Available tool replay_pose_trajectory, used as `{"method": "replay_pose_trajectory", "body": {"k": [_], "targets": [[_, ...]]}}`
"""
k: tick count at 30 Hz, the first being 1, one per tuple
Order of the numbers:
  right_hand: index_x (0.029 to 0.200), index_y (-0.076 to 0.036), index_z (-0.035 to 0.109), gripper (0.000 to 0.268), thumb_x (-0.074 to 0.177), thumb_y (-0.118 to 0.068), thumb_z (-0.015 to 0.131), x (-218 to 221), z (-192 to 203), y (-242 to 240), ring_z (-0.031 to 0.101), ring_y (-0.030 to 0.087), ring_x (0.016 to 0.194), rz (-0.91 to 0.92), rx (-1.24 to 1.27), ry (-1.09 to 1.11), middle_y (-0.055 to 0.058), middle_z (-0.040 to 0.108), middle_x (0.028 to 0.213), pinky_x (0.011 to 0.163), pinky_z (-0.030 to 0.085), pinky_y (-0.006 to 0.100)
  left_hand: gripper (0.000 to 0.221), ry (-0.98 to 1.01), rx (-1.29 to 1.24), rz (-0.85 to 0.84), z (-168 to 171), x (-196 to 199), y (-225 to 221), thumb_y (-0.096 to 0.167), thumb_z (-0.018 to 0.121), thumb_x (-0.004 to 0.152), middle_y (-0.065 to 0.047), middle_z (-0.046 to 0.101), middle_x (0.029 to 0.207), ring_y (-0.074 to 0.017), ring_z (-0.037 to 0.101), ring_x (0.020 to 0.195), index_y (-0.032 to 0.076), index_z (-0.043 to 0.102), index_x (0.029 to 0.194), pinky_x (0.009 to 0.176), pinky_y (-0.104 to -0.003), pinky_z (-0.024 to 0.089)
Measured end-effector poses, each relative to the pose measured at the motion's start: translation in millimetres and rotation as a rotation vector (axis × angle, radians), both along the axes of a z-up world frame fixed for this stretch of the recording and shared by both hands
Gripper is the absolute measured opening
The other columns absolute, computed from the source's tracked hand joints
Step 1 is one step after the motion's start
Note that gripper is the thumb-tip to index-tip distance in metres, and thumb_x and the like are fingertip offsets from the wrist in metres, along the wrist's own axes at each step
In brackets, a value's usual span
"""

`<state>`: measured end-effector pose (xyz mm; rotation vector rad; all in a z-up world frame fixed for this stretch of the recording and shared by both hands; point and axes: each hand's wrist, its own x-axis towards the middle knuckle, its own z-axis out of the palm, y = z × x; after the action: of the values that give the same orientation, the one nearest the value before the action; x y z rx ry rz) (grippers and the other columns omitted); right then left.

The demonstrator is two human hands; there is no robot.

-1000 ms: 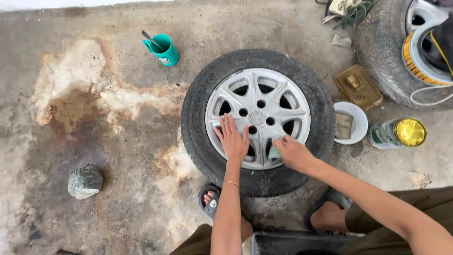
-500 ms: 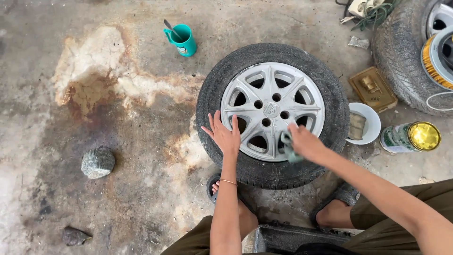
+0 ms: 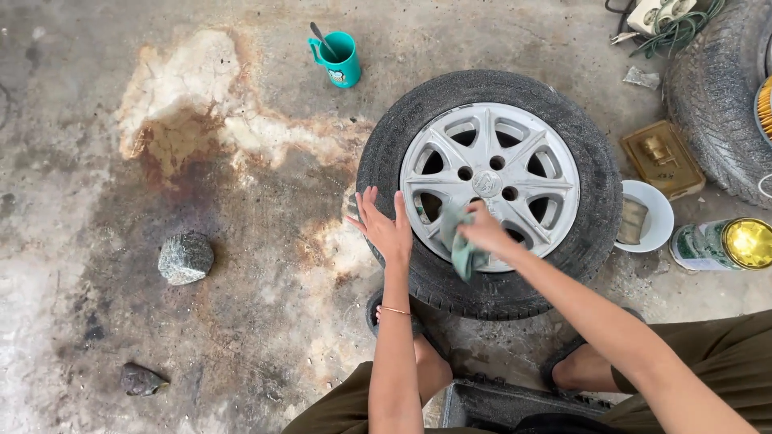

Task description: The person cleans a car wheel rim using a cloth and a sponge. They wipe the rim surface, dip the sponge in a bowl of water, and scrub the rim with the wet sponge.

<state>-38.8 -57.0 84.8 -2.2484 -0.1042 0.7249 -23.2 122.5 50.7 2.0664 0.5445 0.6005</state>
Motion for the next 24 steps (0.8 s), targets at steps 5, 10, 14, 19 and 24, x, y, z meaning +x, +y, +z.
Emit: {"method": "replay_pose_trajectory", "body": {"k": [5, 10, 14, 19, 24], "targets": [[0.110, -0.004, 0.051, 0.024, 0.090, -0.007, 0.064, -31, -87, -19, 0.067, 0.035, 0.089, 0.424, -0.462, -0.716, 0.017, 0.062, 0.084, 0.069, 0.059, 0.040, 0.059, 0.002, -0.019, 0.004, 8, -1, -1, 0.043, 0.066, 0.099, -0.018, 0.065, 0.135, -0.0365, 0.038, 0.148, 0.003, 0.050, 0.140, 0.123, -0.057, -0.009], [0.123, -0.011, 0.045, 0.045, 0.086, -0.013, 0.069, 28, -21, -21, 0.060, 0.046, 0.111, -0.267, 0.162, -0.045, 0.027, 0.062, 0.112, 0.097, 0.045, 0.055, 0.059, -0.023, -0.056, 0.019, 10, 0, 1, 0.042, 0.066, 0.099, -0.016, 0.065, 0.135, -0.0360, 0.037, 0.148, 0.003, 0.049, 0.139, 0.124, -0.057, -0.008], [0.118, -0.004, 0.040, 0.045, 0.082, 0.009, 0.064, 33, 33, 1, 0.060, 0.054, 0.117, -0.110, 0.152, -0.303, 0.030, 0.065, 0.121, 0.094, 0.049, 0.063, 0.057, -0.038, -0.113, 0.027, 16, 1, -6, 0.041, 0.065, 0.100, -0.016, 0.066, 0.134, -0.0371, 0.038, 0.147, 0.003, 0.049, 0.139, 0.123, -0.059, -0.006], [0.114, -0.005, 0.055, 0.025, 0.091, -0.016, 0.053, 46, -3, 61, 0.069, 0.041, 0.103, -0.044, -0.088, -0.270, 0.023, 0.071, 0.101, 0.092, 0.053, 0.049, 0.058, -0.029, -0.123, 0.033, 15, 7, -4, 0.042, 0.065, 0.100, -0.014, 0.066, 0.136, -0.0358, 0.037, 0.148, 0.004, 0.048, 0.140, 0.123, -0.061, -0.004], [0.114, -0.009, 0.044, 0.048, 0.083, -0.021, 0.079, 64, -45, 40, 0.061, 0.050, 0.113, -0.499, 0.108, -0.182, 0.026, 0.064, 0.113, 0.094, 0.047, 0.056, 0.058, -0.057, -0.148, 0.069, 24, 17, 0, 0.042, 0.065, 0.100, -0.012, 0.065, 0.136, -0.0352, 0.037, 0.148, 0.005, 0.048, 0.141, 0.122, -0.062, -0.003]]}}
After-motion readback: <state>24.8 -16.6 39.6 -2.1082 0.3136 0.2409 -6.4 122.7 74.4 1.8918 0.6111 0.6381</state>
